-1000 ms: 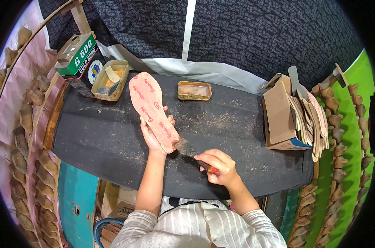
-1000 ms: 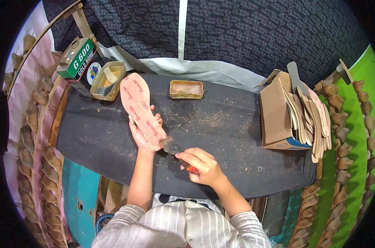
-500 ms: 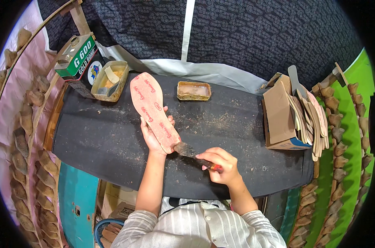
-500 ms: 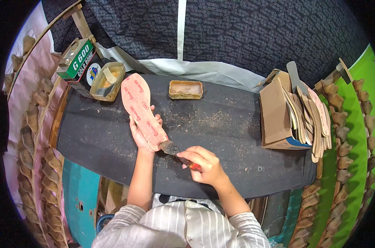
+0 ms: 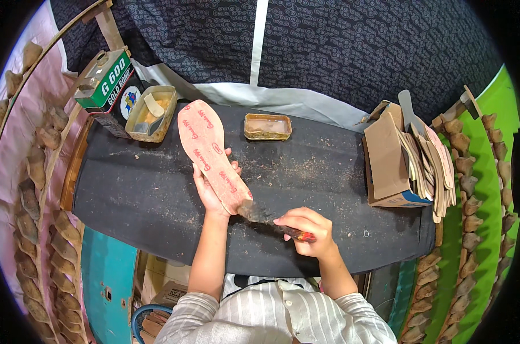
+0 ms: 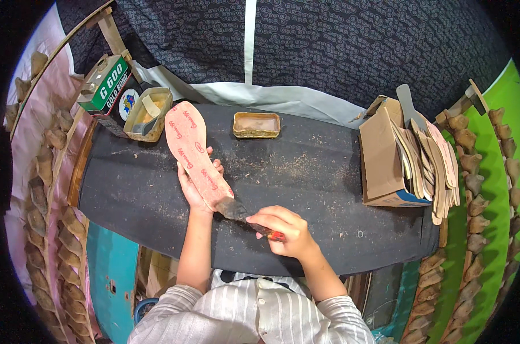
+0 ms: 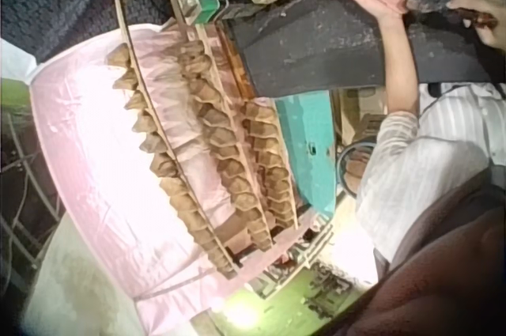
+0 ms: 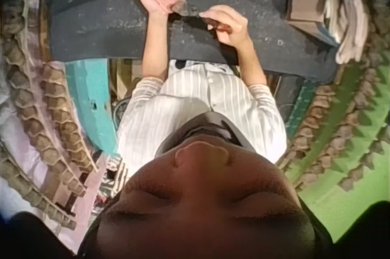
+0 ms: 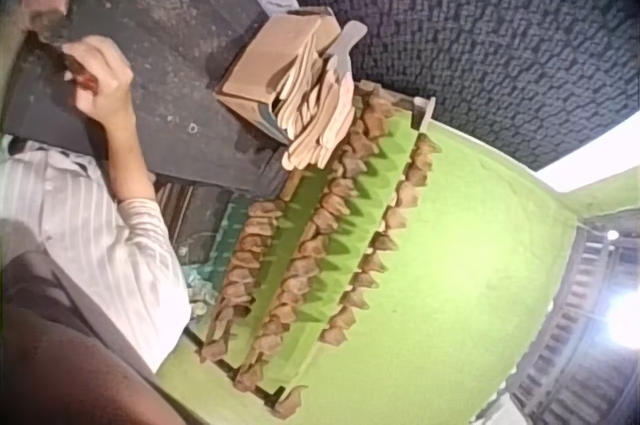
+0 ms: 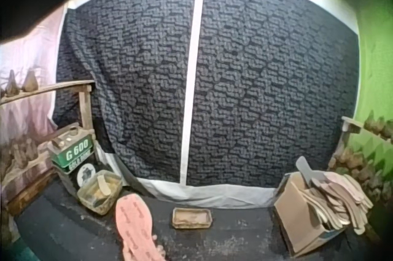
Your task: Apply adhesive to shoe insoles using a brush.
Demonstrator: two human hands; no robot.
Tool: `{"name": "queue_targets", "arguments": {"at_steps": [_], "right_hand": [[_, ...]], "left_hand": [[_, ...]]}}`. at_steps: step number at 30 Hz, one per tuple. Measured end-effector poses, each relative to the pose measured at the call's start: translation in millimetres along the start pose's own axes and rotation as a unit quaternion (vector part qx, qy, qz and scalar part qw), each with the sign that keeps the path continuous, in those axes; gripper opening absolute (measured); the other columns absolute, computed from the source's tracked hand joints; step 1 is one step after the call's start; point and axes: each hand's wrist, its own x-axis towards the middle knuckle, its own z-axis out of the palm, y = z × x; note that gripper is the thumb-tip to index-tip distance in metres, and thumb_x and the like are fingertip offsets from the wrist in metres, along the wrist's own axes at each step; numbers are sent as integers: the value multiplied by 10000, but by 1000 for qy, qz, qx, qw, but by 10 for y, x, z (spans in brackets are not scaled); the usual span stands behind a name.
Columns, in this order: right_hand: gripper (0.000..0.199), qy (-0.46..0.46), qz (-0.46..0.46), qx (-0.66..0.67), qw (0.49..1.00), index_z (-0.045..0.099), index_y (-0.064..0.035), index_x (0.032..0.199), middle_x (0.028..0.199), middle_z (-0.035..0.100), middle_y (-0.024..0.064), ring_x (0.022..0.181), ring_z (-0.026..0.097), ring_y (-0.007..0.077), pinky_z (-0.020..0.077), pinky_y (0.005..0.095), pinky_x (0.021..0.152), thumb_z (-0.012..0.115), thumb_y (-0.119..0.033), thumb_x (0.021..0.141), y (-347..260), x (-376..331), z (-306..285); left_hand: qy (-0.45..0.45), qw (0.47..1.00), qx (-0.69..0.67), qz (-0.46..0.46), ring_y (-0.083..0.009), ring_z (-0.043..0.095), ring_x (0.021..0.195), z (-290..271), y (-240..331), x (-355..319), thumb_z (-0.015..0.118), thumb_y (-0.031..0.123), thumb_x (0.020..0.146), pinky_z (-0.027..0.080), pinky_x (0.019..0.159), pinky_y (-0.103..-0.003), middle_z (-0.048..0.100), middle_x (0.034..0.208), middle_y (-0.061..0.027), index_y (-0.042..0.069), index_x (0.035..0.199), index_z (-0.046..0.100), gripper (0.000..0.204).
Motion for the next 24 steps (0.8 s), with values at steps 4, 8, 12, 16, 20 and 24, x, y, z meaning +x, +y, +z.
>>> {"name": "queue_targets", "arguments": {"at_steps": [4, 8, 12, 16, 20, 24], "right_hand": [[435, 24, -12, -63, 998, 698, -41, 923, 844, 627, 96, 695, 629, 225, 518, 293, 621, 606, 115, 529, -19, 51, 73], [413, 13, 4, -46, 999, 698, -39, 906, 819, 628, 96, 679, 621, 231, 511, 296, 622, 602, 103, 530, -42, 34, 56], [398, 4, 27, 8, 1000, 693, -36, 910, 814, 631, 102, 703, 622, 232, 511, 307, 631, 608, 82, 539, -24, 2, -85], [435, 90, 9, -35, 995, 693, -35, 917, 844, 631, 99, 733, 629, 217, 514, 300, 619, 610, 103, 513, -67, 74, -94], [460, 104, -47, -96, 989, 688, -32, 952, 873, 624, 97, 751, 627, 242, 517, 320, 673, 663, 76, 505, -46, 164, -27], [405, 115, -87, -135, 980, 685, -38, 958, 876, 617, 95, 760, 623, 255, 514, 339, 687, 707, 24, 559, -34, 332, 65]], "left_hand": [[7, 1000, 25, 9, -282, 515, 799, 33, -1, -22, 364, 504, 934, 481, 722, -374, 535, 1160, -161, 53, 1321, 391, 595], [9, 999, 42, 15, -259, 546, 797, 41, -12, -22, 340, 525, 937, 485, 705, -360, 548, 1135, -157, 62, 1322, 400, 605], [-27, 999, 17, 7, -282, 519, 806, -5, 17, -15, 363, 513, 933, 477, 729, -372, 534, 1163, -162, 56, 1327, 389, 603], [-23, 999, 12, -40, -274, 562, 790, 40, -14, -36, 352, 515, 935, 513, 706, -377, 545, 1144, -172, 58, 1334, 389, 607], [-28, 986, 129, -101, -284, 605, 974, 91, -122, -79, 262, 496, 958, 513, 826, -405, 559, 1183, -224, 33, 1340, 389, 613], [-14, 981, 151, -118, -293, 584, 1029, 75, -226, -146, 249, 487, 962, 477, 894, -406, 535, 1227, -233, 16, 1331, 396, 616]]}}
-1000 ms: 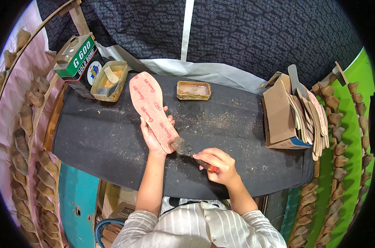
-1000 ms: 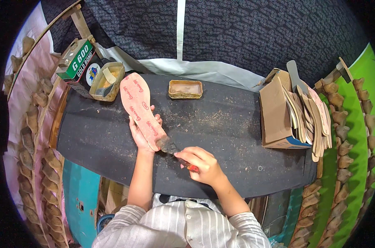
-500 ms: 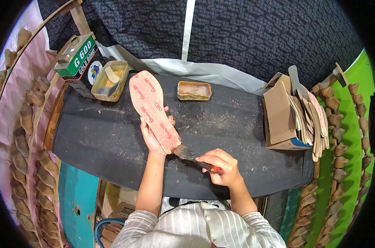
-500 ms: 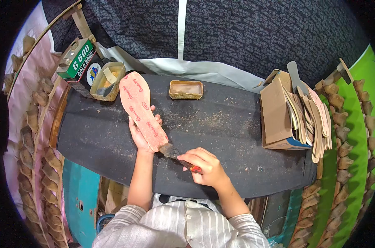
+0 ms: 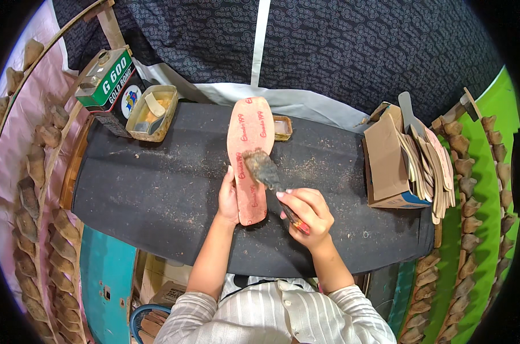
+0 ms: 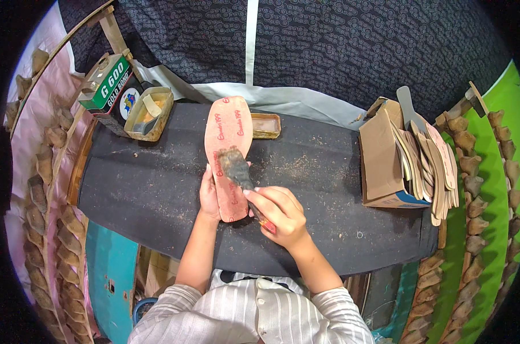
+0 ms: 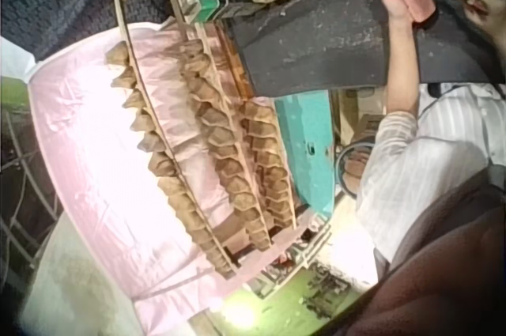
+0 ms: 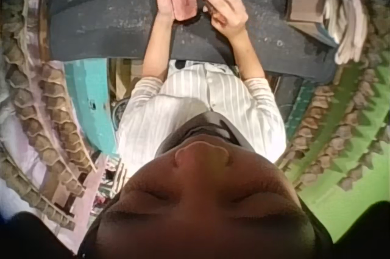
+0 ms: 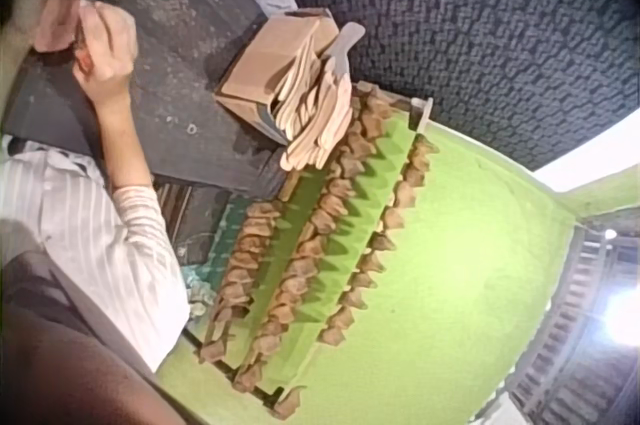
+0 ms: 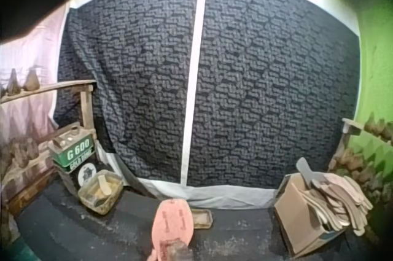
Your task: Apply adhesive to shoe insoles using a brush.
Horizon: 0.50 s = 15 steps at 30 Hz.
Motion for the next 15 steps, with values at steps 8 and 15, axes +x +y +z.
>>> {"name": "queue_targets", "arguments": {"at_steps": [8, 15], "right_hand": [[427, -140, -13, 76, 987, 685, -41, 938, 822, 618, 87, 719, 620, 242, 514, 328, 644, 697, -8, 513, -78, 57, -33], [458, -93, -49, 26, 994, 638, -12, 986, 881, 607, 94, 757, 610, 260, 513, 337, 667, 727, -32, 537, -91, 143, 37]], "left_hand": [[-40, 999, -9, 21, -183, 600, 858, -56, 137, 18, 264, 460, 965, 522, 744, -313, 579, 1160, -167, 1, 1286, 444, 588], [-38, 999, -3, 13, -196, 603, 862, -49, 106, -9, 279, 400, 944, 520, 754, -320, 577, 1167, -185, -8, 1275, 453, 554]]}}
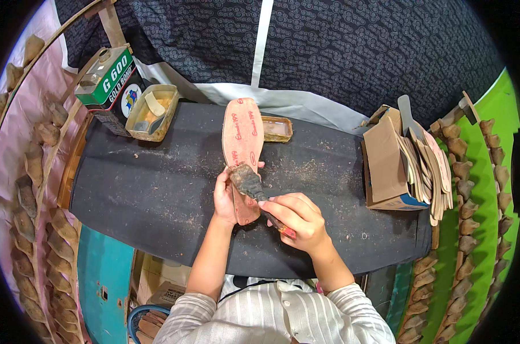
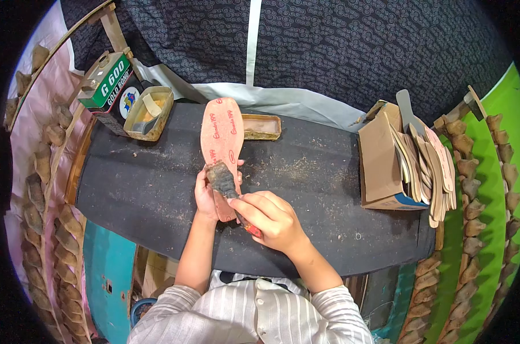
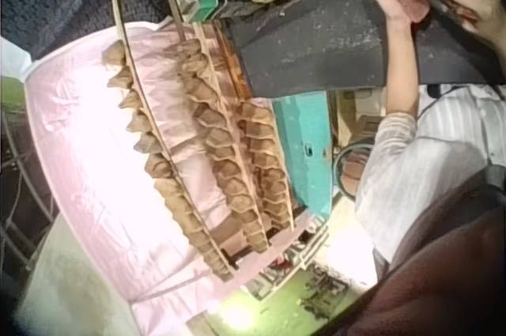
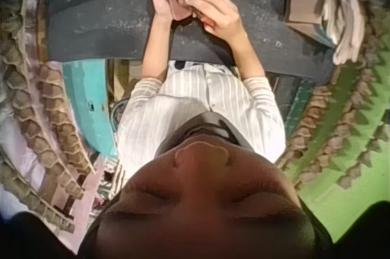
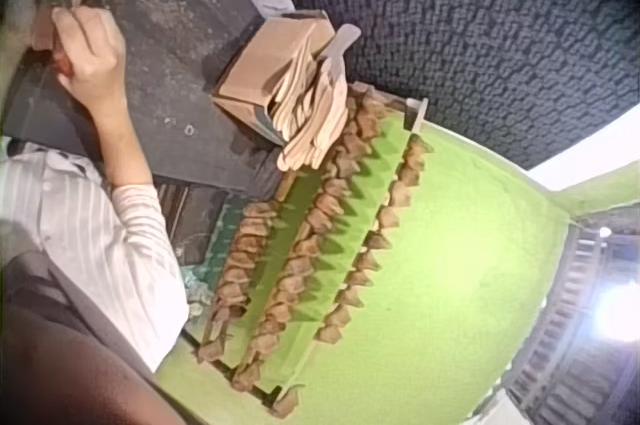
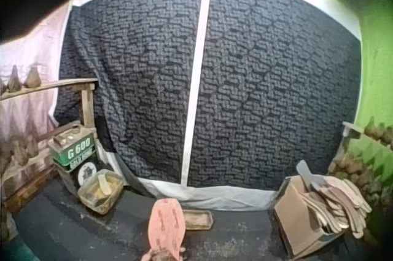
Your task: Apply adhesive to shoe insoles using a brush.
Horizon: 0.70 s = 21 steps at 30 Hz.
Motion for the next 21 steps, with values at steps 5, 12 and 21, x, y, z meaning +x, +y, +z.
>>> {"name": "queue_targets", "arguments": {"at_steps": [5, 12, 21], "right_hand": [[446, -57, 35, 28, 997, 637, -14, 987, 887, 604, 100, 762, 606, 257, 507, 341, 663, 708, -6, 546, -41, -15, -43], [467, -24, 27, -6, 999, 630, -18, 991, 880, 595, 97, 767, 603, 257, 503, 344, 653, 712, 1, 532, -25, 31, 8], [476, -46, 47, 14, 998, 624, -21, 995, 902, 589, 102, 787, 600, 264, 506, 353, 671, 705, 21, 528, -31, 14, -34]], "left_hand": [[4, 1000, -2, 3, -203, 602, 884, -25, 15, 17, 273, 400, 948, 519, 754, -317, 569, 1184, -186, -5, 1272, 462, 552], [38, 999, -25, 0, -235, 605, 853, -9, -18, 38, 253, 386, 946, 520, 745, -339, 573, 1160, -187, -8, 1286, 448, 555], [12, 1000, 25, 10, -173, 591, 870, -40, -44, 37, 281, 406, 953, 509, 756, -302, 578, 1180, -153, 16, 1275, 468, 539]]}}
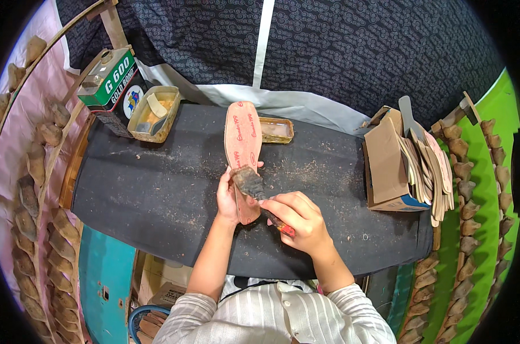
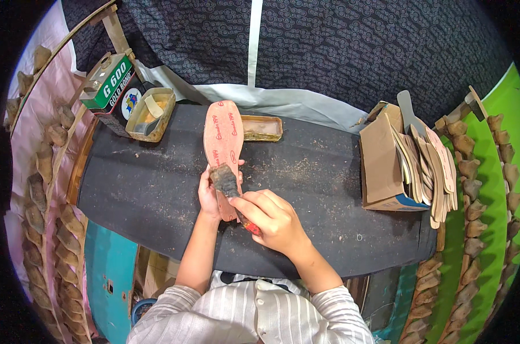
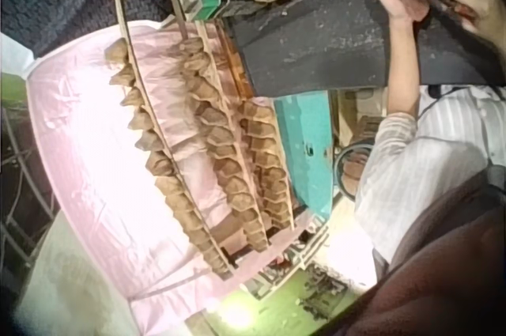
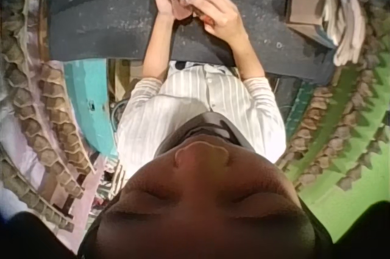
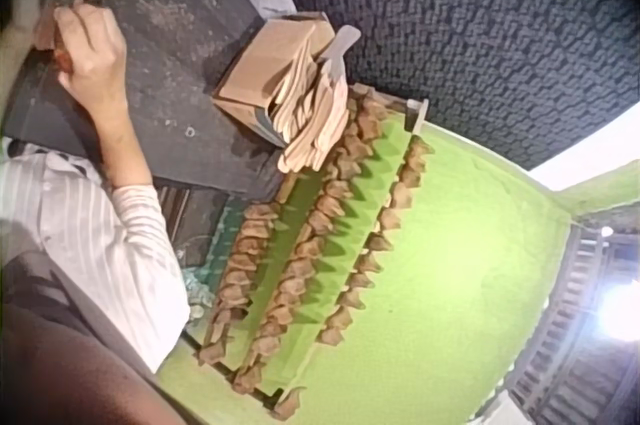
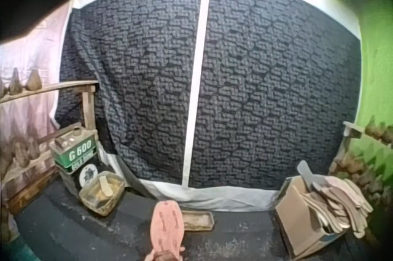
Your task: Apply adhesive to shoe insoles using a brush.
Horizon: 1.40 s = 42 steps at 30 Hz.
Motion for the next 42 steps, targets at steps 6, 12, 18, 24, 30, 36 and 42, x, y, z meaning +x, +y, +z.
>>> {"name": "queue_targets", "arguments": {"at_steps": [6, 12, 18, 24, 30, 36, 42], "right_hand": [[483, -42, 6, 51, 998, 624, -25, 1003, 936, 590, 100, 798, 597, 267, 506, 355, 683, 705, 28, 530, 68, -55, -16], [500, 2, 8, 20, 1000, 625, -37, 1013, 924, 594, 99, 793, 595, 275, 505, 358, 690, 698, 32, 524, 71, -51, 21], [500, -42, 20, 87, 995, 635, -37, 1003, 902, 598, 100, 788, 601, 276, 507, 356, 690, 669, 51, 511, 74, -57, -86], [384, 35, 8, 69, 997, 689, -41, 919, 841, 613, 83, 721, 615, 235, 506, 314, 637, 685, 28, 542, 52, -37, -84], [469, 166, 53, -66, 983, 676, -75, 1017, 908, 595, 98, 815, 612, 254, 514, 339, 695, 671, 100, 582, 136, 47, -147], [495, 245, 56, -109, 962, 675, -38, 1003, 923, 600, 104, 821, 616, 247, 519, 323, 692, 624, 149, 547, 221, 152, -270], [478, 196, -1, -118, 973, 681, -37, 966, 891, 599, 104, 809, 614, 246, 512, 325, 695, 624, 140, 526, 198, 171, -240]], "left_hand": [[4, 1000, -13, -5, -170, 586, 847, -21, 7, 5, 270, 403, 952, 510, 738, -298, 576, 1180, -149, 13, 1260, 476, 538], [5, 999, -27, -19, -177, 593, 822, 26, -23, 6, 262, 398, 950, 519, 697, -296, 576, 1162, -159, 8, 1257, 470, 538], [1, 1000, -24, 3, -183, 601, 828, -21, -3, 16, 253, 437, 955, 533, 697, -311, 578, 1148, -157, 15, 1268, 453, 562], [-15, 999, -3, -30, -204, 580, 848, -40, -63, -1, 223, 601, 932, 514, 750, -336, 573, 1132, -152, 25, 1276, 441, 706], [-44, 997, 40, -47, -220, 555, 819, 31, -56, -60, 212, 646, 916, 484, 688, -335, 577, 1051, -152, 26, 1263, 439, 746], [-138, 986, 30, -93, -194, 584, 854, -55, -55, -74, 208, 616, 932, 498, 762, -316, 590, 1102, -160, 18, 1303, 425, 737], [-134, 983, 66, -106, -192, 597, 870, -56, -76, -86, 224, 616, 931, 505, 771, -318, 590, 1121, -166, 19, 1311, 417, 734]]}}
